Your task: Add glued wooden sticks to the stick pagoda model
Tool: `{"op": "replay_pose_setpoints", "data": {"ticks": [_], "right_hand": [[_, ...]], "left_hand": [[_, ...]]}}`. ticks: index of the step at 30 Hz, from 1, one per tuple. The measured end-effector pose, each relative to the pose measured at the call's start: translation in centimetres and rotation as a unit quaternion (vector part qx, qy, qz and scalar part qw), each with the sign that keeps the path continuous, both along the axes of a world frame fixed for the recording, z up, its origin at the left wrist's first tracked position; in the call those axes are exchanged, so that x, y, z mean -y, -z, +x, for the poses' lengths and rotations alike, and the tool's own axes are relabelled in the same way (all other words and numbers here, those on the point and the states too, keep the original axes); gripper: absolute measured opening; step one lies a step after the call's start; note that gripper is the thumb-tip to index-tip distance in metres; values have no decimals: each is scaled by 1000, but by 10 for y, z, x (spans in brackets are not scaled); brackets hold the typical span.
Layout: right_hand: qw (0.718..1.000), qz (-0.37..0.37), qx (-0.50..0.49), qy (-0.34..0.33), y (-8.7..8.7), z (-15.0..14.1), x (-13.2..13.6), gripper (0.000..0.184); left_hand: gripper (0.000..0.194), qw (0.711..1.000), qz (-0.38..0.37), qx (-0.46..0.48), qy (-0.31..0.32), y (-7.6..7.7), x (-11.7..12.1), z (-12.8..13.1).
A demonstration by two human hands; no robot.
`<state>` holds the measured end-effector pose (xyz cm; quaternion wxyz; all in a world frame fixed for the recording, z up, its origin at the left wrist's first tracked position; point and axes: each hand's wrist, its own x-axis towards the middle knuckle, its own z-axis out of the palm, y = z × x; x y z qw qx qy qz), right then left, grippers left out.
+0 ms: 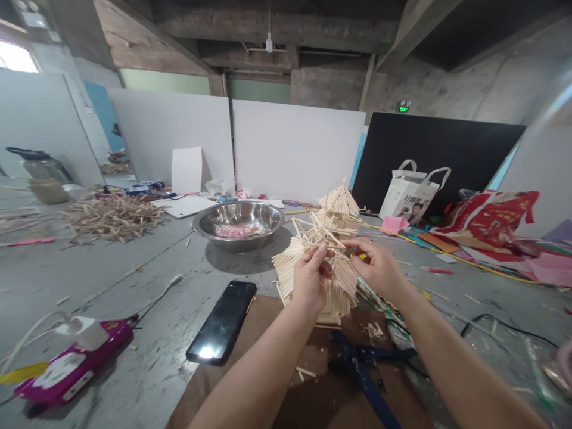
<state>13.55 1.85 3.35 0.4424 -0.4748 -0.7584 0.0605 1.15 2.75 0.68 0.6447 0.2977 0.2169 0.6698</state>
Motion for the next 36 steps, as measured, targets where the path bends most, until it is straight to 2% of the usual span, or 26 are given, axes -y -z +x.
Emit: {"op": "replay_pose_setpoints", "data": {"ticks": [36], "right_hand": [[1000,-1,-3,-4,1,1,0,33]], "left_hand": [[21,1000,-2,2,-1,-1,2,1]]}}
